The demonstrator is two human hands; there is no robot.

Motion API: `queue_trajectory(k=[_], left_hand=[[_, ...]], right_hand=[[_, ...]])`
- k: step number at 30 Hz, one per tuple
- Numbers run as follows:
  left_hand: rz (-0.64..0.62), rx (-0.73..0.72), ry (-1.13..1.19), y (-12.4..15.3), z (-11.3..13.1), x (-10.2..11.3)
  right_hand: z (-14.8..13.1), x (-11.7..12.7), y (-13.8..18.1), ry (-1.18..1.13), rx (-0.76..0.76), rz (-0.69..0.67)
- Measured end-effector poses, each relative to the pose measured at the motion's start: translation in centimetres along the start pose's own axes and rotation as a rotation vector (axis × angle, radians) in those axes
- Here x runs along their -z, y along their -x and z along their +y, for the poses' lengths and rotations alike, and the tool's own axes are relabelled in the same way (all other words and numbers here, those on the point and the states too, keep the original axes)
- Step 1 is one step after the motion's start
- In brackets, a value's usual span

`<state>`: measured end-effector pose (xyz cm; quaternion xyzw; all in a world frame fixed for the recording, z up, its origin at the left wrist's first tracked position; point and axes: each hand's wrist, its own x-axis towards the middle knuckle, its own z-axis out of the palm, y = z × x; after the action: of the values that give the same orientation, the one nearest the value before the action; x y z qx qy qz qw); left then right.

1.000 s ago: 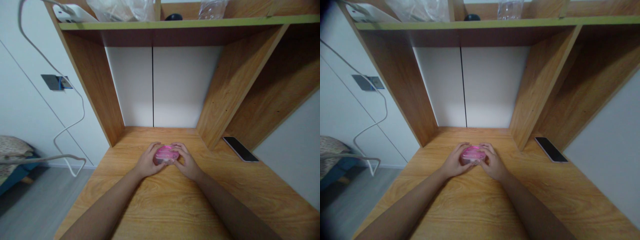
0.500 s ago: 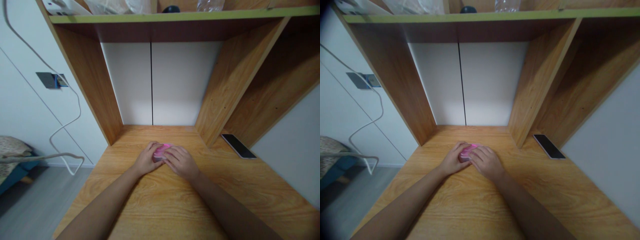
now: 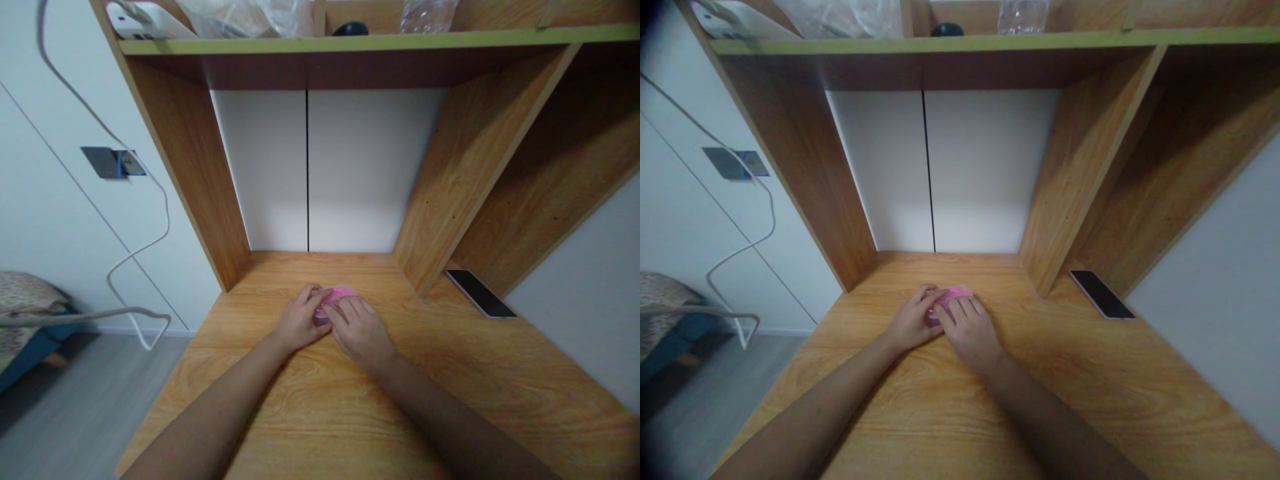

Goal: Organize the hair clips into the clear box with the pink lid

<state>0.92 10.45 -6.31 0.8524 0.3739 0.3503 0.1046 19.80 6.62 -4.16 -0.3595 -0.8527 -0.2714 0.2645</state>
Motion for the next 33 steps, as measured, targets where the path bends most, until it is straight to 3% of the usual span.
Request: queue_trajectory(k=[6,21,26,30,33], left_hand=[[-0.008,0.025,-0.044,0.0,0.4,-0.1],[0.007,0.03,-0.052,0.0,0.3,-0.4],[0.012,0.019,-0.047,0.0,0.3,-0.3],[0.005,0.009,-0.05,0.0,0.2,-0.3],[0.022,0.007,-0.014,0.0,0.0,-0.3]], right_hand=[[-0.5,-0.7,0.2,-0.003,0.079,0.102],[-0.6,-0.2,0.1,-0.047,0.046,0.048],[-0.2,-0.4,0.2,-0.075,0.07,0.09],[0.5,-0.4,0.4,-0.172,0.083,0.095],[1.2,-0.3,0.5,-0.279,0.072,0.021]])
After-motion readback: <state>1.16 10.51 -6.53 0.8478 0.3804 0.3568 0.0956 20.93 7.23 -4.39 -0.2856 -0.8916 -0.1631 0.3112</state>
